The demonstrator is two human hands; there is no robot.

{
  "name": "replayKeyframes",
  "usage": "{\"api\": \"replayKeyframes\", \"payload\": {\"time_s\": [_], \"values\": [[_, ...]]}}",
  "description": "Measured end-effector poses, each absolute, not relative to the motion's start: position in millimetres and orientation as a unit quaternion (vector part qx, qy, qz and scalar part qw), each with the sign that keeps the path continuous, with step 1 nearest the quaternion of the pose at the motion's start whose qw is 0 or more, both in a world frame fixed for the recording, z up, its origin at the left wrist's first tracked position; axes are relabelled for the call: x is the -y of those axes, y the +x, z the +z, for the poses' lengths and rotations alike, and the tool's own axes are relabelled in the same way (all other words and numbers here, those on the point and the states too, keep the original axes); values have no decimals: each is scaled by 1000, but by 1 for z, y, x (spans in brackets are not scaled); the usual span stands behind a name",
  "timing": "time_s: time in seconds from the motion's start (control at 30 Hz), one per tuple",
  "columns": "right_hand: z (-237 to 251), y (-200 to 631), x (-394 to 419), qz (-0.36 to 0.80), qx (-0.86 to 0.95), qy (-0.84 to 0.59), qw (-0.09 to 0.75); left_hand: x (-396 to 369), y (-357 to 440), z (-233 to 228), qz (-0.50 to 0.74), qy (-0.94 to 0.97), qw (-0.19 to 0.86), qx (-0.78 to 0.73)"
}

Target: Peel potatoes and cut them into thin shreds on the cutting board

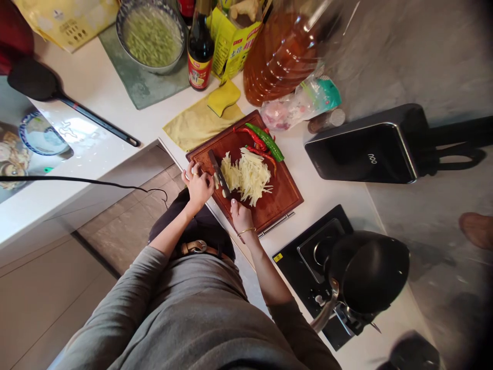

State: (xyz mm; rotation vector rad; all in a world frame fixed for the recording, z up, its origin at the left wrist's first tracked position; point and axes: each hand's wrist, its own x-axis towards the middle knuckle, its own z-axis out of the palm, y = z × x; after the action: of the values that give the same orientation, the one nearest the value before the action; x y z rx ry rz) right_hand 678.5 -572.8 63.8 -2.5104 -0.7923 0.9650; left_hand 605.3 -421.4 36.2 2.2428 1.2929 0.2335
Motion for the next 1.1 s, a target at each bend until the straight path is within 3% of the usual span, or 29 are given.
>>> {"api": "replayKeyframes", "payload": {"time_s": [0.23, 0.43, 0.73, 1.1], "values": [[64, 674, 574, 328, 296, -889, 122, 431, 594, 42, 48, 867, 280, -409], [66, 674, 567, 339, 289, -892, 78, 426, 600, 36, 71, 852, 274, -440], [58, 678, 565, 342, 239, -890, 187, 422, 613, 41, 71, 846, 245, -469], [67, 676, 572, 338, 253, -884, 199, 425, 602, 37, 88, 856, 233, -454]]}}
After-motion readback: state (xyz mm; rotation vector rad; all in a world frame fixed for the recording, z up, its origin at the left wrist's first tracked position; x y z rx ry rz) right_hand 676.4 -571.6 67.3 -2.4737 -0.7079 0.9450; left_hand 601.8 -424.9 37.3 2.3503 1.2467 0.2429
